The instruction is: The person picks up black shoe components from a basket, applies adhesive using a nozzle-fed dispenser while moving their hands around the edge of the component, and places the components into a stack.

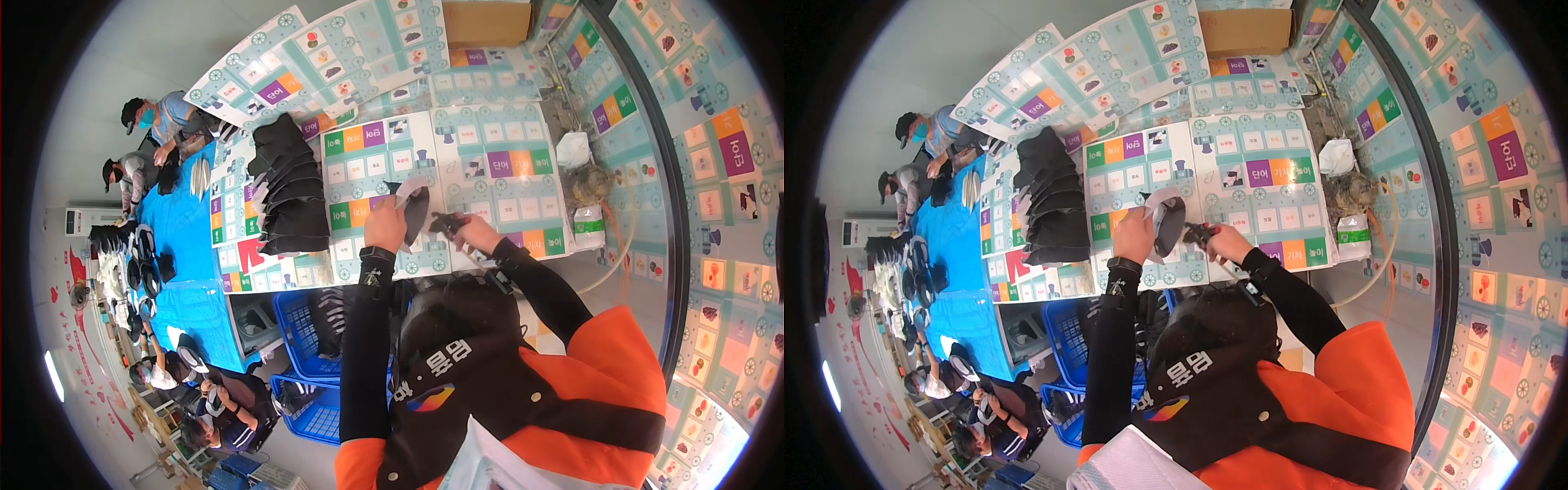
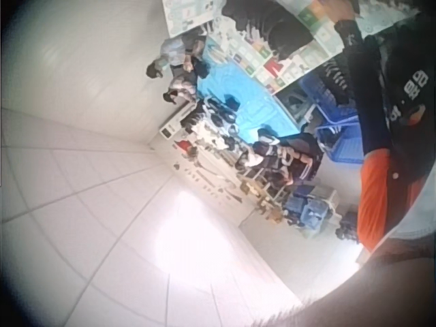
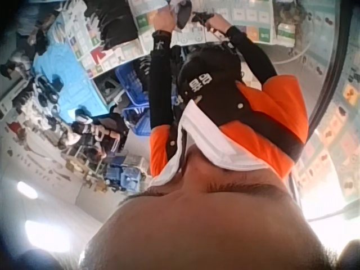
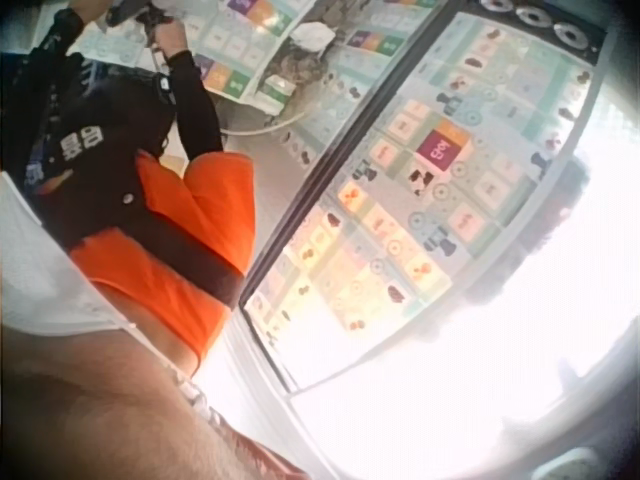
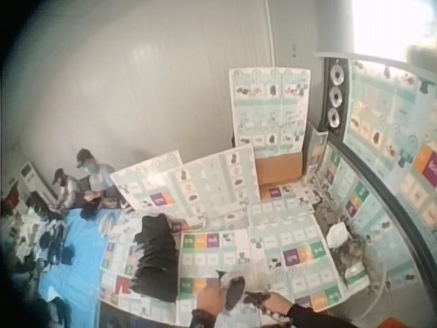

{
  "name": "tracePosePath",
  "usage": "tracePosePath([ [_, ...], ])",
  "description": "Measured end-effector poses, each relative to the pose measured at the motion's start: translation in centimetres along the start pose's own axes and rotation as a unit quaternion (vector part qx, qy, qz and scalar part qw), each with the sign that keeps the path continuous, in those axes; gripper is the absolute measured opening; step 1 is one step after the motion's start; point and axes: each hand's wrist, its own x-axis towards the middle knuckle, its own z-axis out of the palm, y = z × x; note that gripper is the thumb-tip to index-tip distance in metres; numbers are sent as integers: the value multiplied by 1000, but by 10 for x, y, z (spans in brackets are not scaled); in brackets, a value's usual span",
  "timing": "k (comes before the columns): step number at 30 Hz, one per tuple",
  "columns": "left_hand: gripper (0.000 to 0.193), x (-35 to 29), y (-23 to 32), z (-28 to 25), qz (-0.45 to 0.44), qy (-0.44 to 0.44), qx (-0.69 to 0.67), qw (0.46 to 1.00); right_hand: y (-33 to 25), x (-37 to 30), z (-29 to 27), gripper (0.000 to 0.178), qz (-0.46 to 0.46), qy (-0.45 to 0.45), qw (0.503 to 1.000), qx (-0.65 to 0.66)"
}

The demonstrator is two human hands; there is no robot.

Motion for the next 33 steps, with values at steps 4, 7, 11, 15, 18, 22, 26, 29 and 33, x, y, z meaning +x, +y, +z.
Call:
tracePosePath([
  [4,21,1,3,-3,-2,-7,-5,1000,-11,-7,26,21,-155,177,944,-231],
  [7,21,-1,3,-5,-7,-5,-10,1000,-14,-14,26,23,-133,142,951,-240],
  [11,20,-6,-1,-4,-10,7,-18,1000,-15,-17,30,24,-118,176,951,-227],
  [15,20,-13,-4,-6,-10,27,-22,999,-23,-18,31,24,-145,119,957,-223],
  [18,19,-16,-2,-9,-42,-9,-24,999,-26,-12,30,26,-131,174,953,-212],
  [22,27,-21,-5,-13,-53,-43,-11,998,-26,-7,32,26,-155,150,954,-208],
  [26,27,-26,-8,-13,-43,-15,-19,999,-26,-1,30,25,-176,128,950,-223],
  [29,23,-35,-11,-12,-45,13,-30,998,-28,-2,35,26,-148,156,960,-179],
  [33,21,-41,-13,-11,-50,14,-37,998,-32,-4,33,26,-149,98,964,-198],
])
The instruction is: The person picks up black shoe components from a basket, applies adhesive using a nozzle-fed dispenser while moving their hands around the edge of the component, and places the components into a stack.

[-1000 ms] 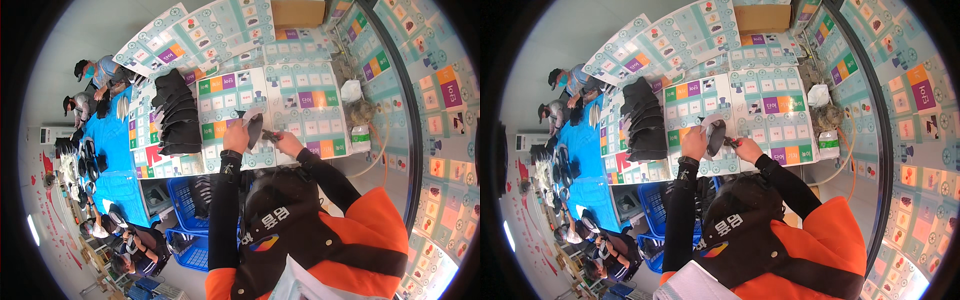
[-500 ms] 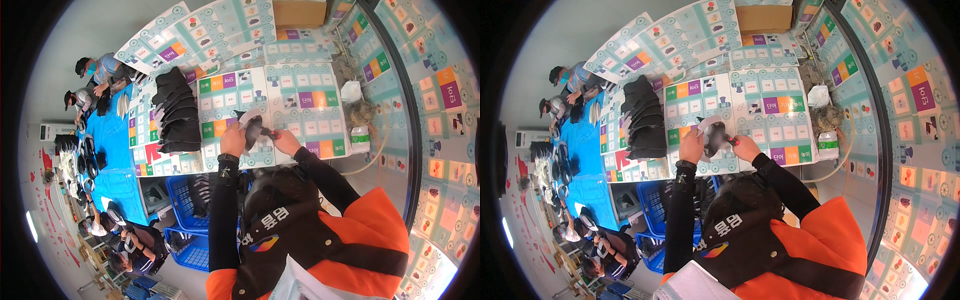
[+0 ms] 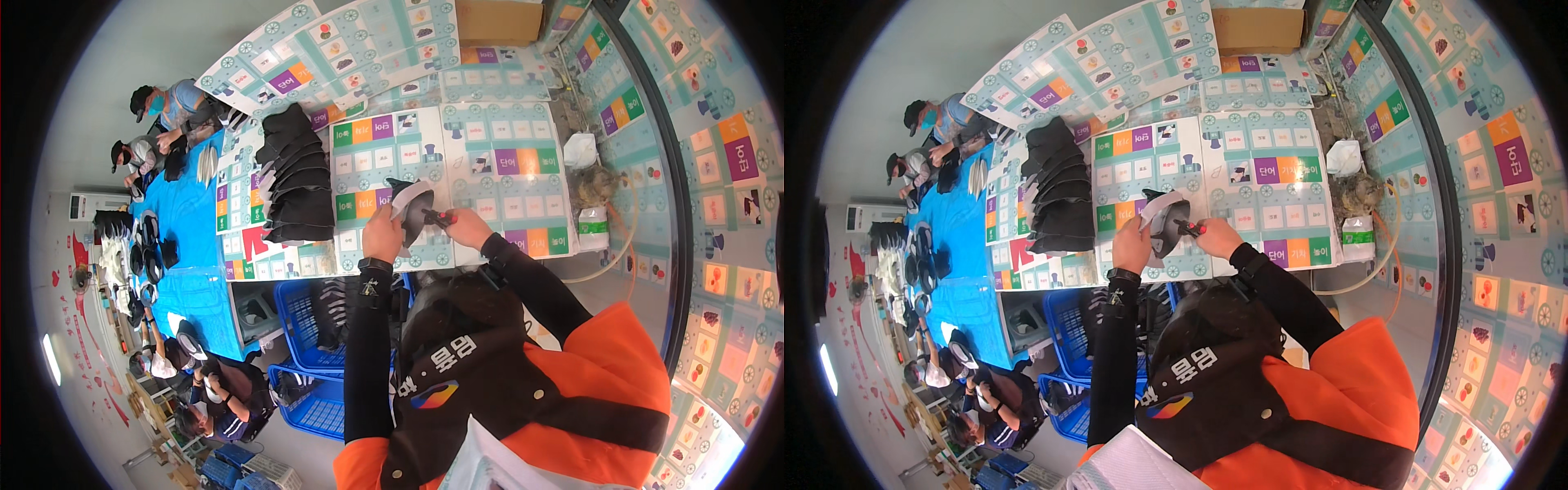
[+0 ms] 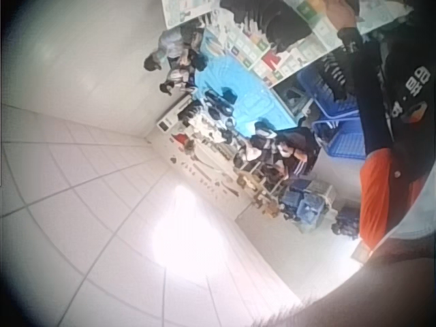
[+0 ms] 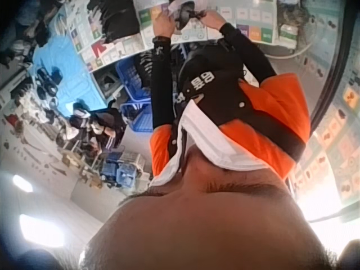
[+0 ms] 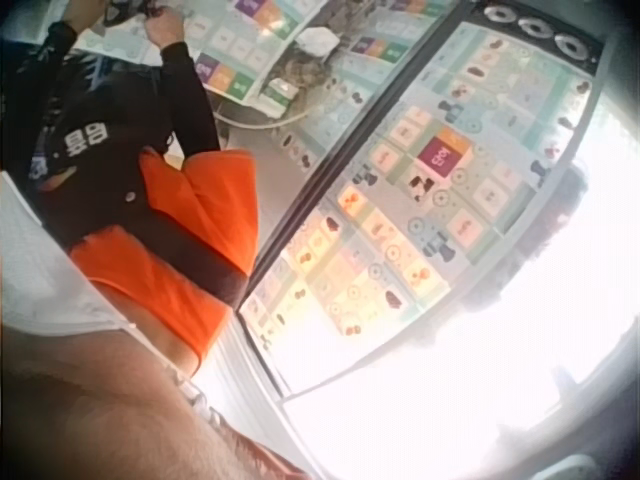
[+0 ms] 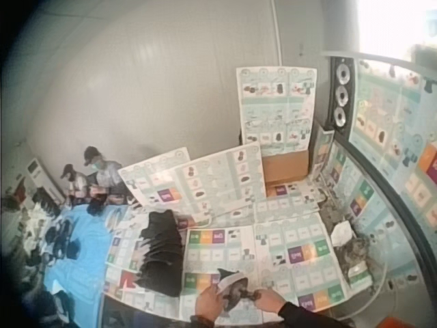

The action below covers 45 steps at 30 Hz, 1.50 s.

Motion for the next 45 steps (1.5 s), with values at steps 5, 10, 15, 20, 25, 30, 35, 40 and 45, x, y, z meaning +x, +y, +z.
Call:
tracePosePath([
  [5,27,-4,-5,-3,-31,-25,9,999,-6,-6,2,25,34,-59,997,20],
  [10,29,-5,-6,-1,-26,-30,12,999,-10,-9,2,25,21,-35,999,32],
  [15,29,-2,-3,0,-30,-39,18,999,2,-11,3,25,42,-24,998,42],
  [20,28,7,-6,2,15,-14,15,1000,1,-17,12,23,-20,29,997,-64],
  [25,23,24,8,7,27,-24,13,999,-4,-15,8,22,-31,67,994,-84],
  [30,21,29,13,12,20,-45,36,998,-1,-15,4,20,-19,80,993,-88],
  [35,21,30,6,14,43,-20,24,999,-1,-14,4,18,-27,87,991,-94],
  [40,22,30,7,15,38,-13,11,999,2,-18,-5,18,-10,105,990,-93],
  [45,22,33,4,15,18,-31,19,999,-8,-17,-7,18,0,109,987,-115],
])
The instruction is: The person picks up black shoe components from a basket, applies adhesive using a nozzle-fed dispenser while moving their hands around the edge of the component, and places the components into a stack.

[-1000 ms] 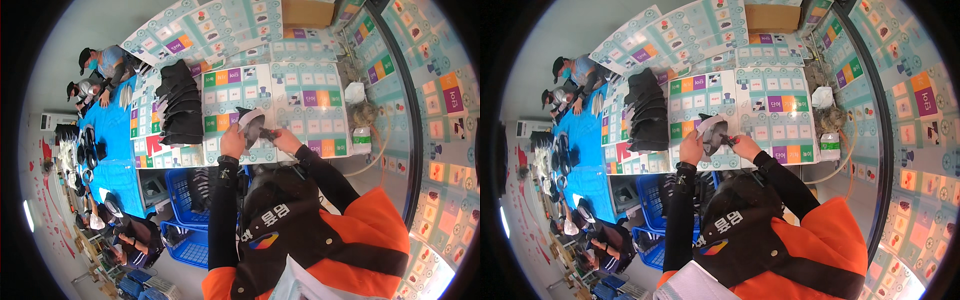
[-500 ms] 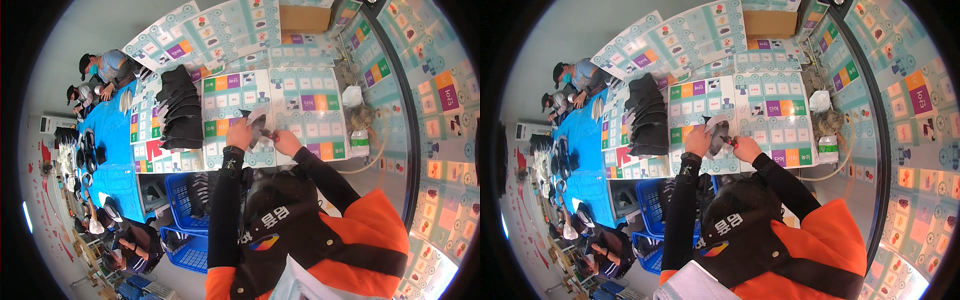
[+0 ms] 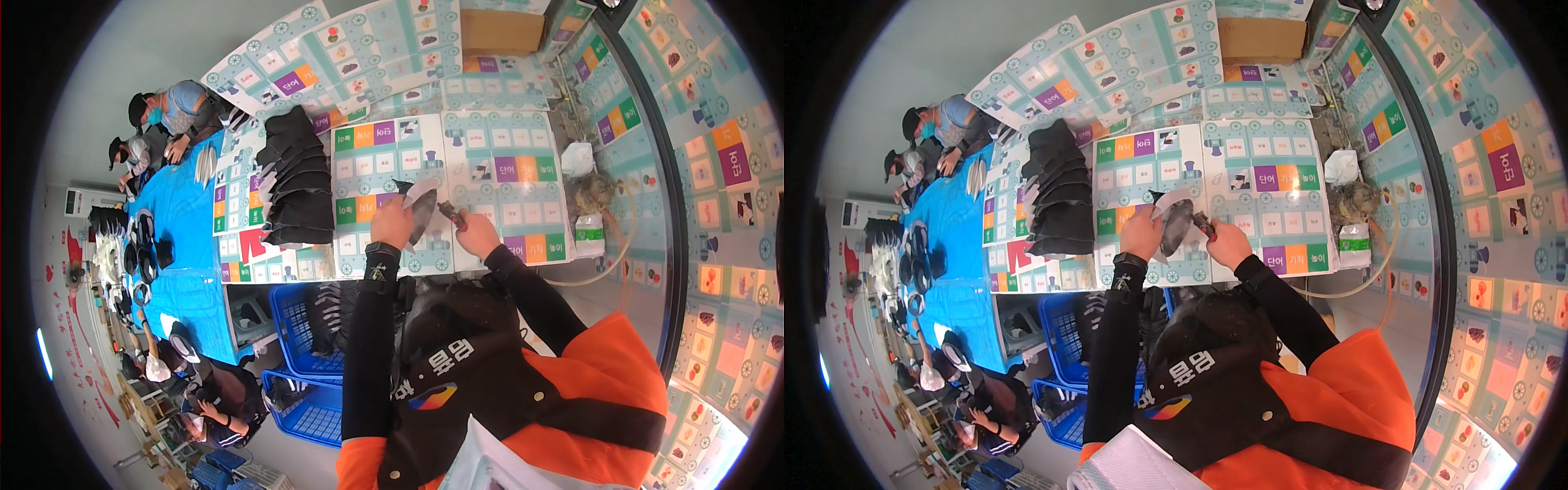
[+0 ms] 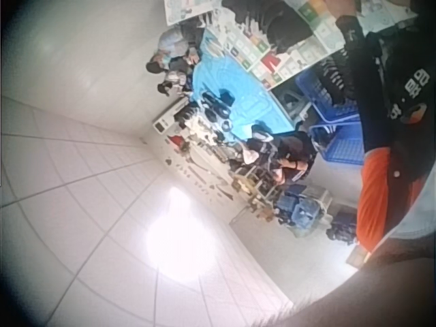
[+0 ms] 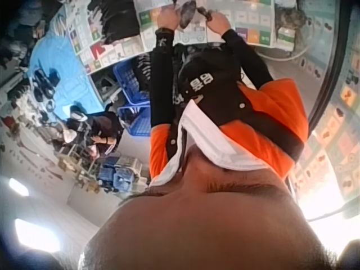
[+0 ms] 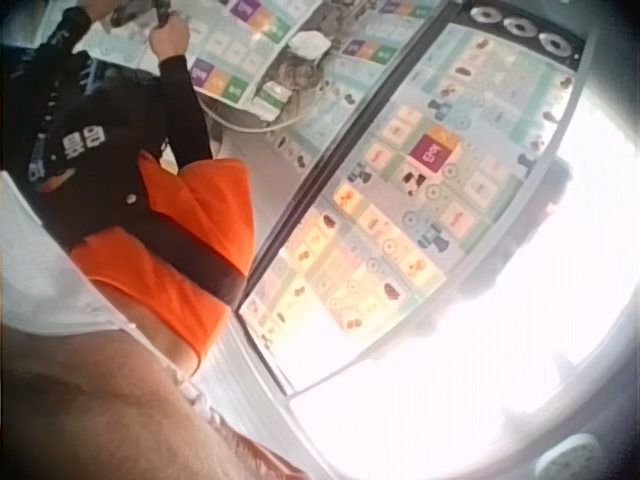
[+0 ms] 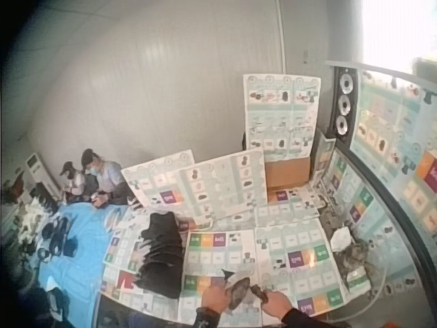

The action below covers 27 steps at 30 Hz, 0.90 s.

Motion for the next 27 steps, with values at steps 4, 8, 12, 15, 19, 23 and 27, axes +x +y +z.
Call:
tracePosePath([
  [4,24,-7,-10,-12,-24,-16,-1,1000,19,7,29,20,-46,-43,998,2],
  [8,24,-56,-60,3,-39,11,37,998,28,6,41,48,0,-149,976,162],
  [12,27,-115,-39,-75,-177,114,-74,975,154,29,25,31,-8,50,998,-38],
  [15,31,-188,-140,-131,-298,232,27,926,156,41,10,48,18,49,984,-172],
  [19,26,-228,-277,-286,-264,431,-48,862,149,68,-10,53,-29,72,974,-214],
  [23,56,-197,-324,-362,-243,278,21,929,111,77,-10,38,-75,43,985,-152],
  [27,70,-133,-309,-225,-200,144,-32,969,93,65,-7,24,-93,40,990,-93],
])
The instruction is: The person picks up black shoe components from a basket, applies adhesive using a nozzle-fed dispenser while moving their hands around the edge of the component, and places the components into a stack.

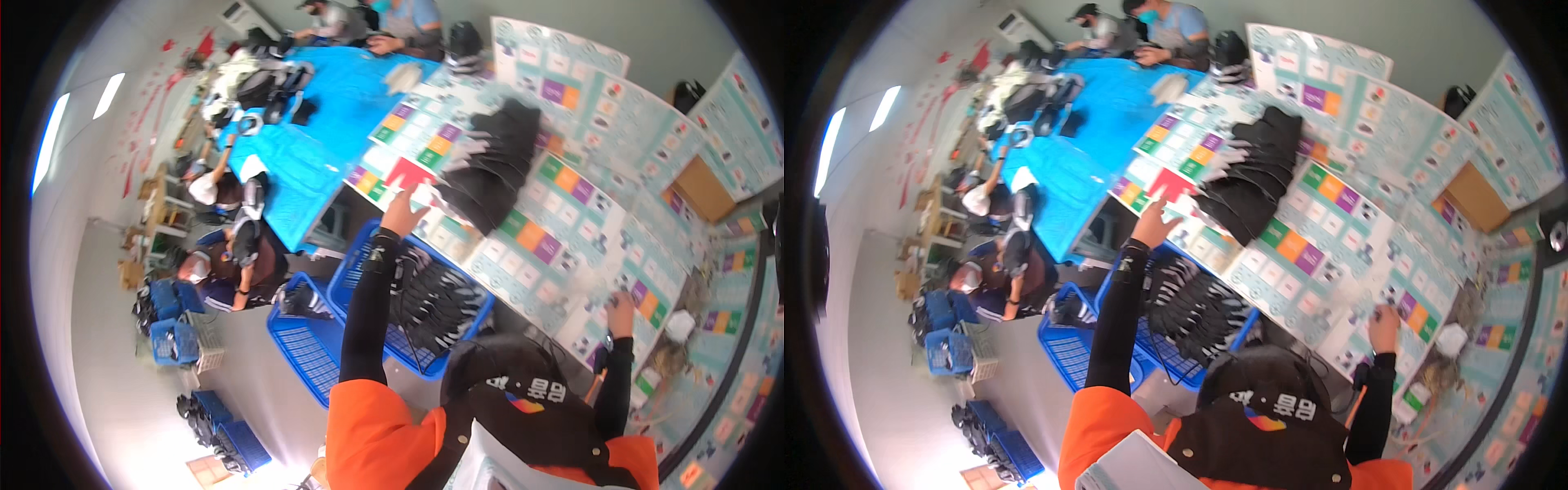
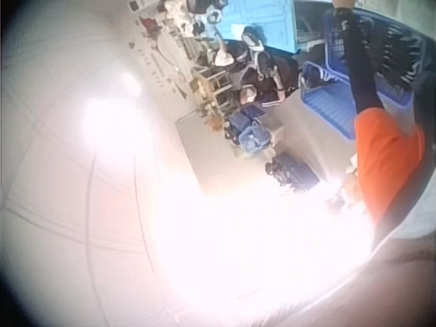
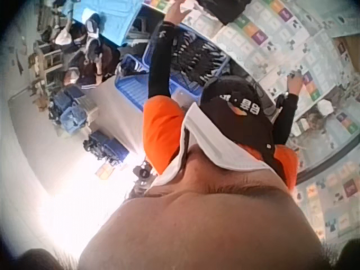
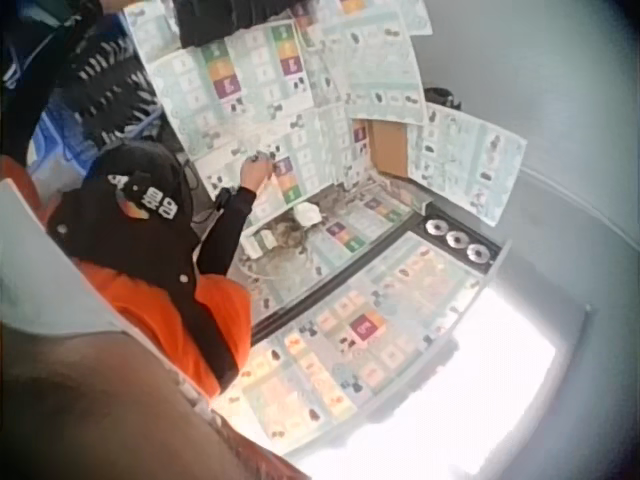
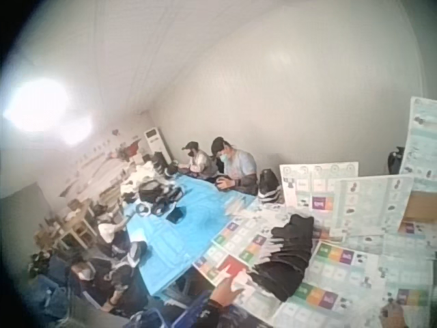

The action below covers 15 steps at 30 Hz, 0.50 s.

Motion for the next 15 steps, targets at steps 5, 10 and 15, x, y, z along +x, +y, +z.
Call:
tracePosePath([
  [5,62,-14,27,112,208,39,222,952,-64,-19,-6,19,-58,-48,997,-21],
  [10,19,14,36,150,213,-13,283,935,-69,-28,-16,20,-85,-40,994,-50],
  [15,13,20,16,133,301,82,278,908,-129,-10,5,19,-80,-123,989,21],
])
